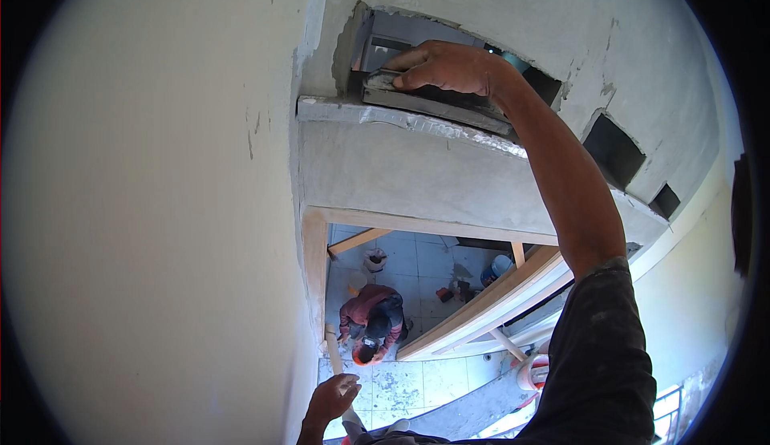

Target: The person smooths the interior surfaces and edges of wall openings above a doorway using a float. The person then cleans tools using a brush and water from a bucket.

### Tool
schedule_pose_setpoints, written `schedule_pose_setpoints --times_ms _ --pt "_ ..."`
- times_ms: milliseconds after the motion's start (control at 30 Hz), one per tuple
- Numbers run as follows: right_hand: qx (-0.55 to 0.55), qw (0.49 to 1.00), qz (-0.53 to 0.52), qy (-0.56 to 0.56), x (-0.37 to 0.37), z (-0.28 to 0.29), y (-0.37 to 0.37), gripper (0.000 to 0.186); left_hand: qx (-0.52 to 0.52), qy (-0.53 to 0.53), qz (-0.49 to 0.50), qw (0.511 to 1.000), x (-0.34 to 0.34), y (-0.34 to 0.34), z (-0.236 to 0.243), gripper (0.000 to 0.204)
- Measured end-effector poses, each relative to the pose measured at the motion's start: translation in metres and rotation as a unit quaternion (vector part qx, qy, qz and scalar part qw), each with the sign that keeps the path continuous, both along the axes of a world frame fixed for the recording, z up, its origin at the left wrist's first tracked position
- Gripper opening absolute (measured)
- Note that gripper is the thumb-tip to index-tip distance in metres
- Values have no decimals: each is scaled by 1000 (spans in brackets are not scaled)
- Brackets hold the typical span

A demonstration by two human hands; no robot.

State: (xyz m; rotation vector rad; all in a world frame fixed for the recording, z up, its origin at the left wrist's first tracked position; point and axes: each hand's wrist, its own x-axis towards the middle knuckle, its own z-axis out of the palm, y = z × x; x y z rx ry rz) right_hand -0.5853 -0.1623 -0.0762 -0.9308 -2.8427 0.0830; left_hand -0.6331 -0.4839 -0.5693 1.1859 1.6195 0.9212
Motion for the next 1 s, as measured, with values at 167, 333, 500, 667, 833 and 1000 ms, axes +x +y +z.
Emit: schedule_pose_setpoints --times_ms 167,333,500,667,833,1000 --pt "17 999 37 -3 45 -4 6 58 -3 10 12 1000 -2 -3 1 38" --pt "71 997 -22 37 46 -11 -12 53 5 26 0 1000 0 0 -1 39" --pt "148 981 -115 -45 -19 -10 10 52 6 13 -10 1000 1 -4 3 39" --pt "210 966 -77 -131 -63 -5 13 43 16 16 -7 1000 2 -6 -6 39" --pt "249 947 -47 -199 -91 -7 45 36 23 9 -4 1000 5 -3 3 39" --pt "174 972 -115 -107 -99 -7 27 36 25 13 -11 1000 7 -3 7 38"
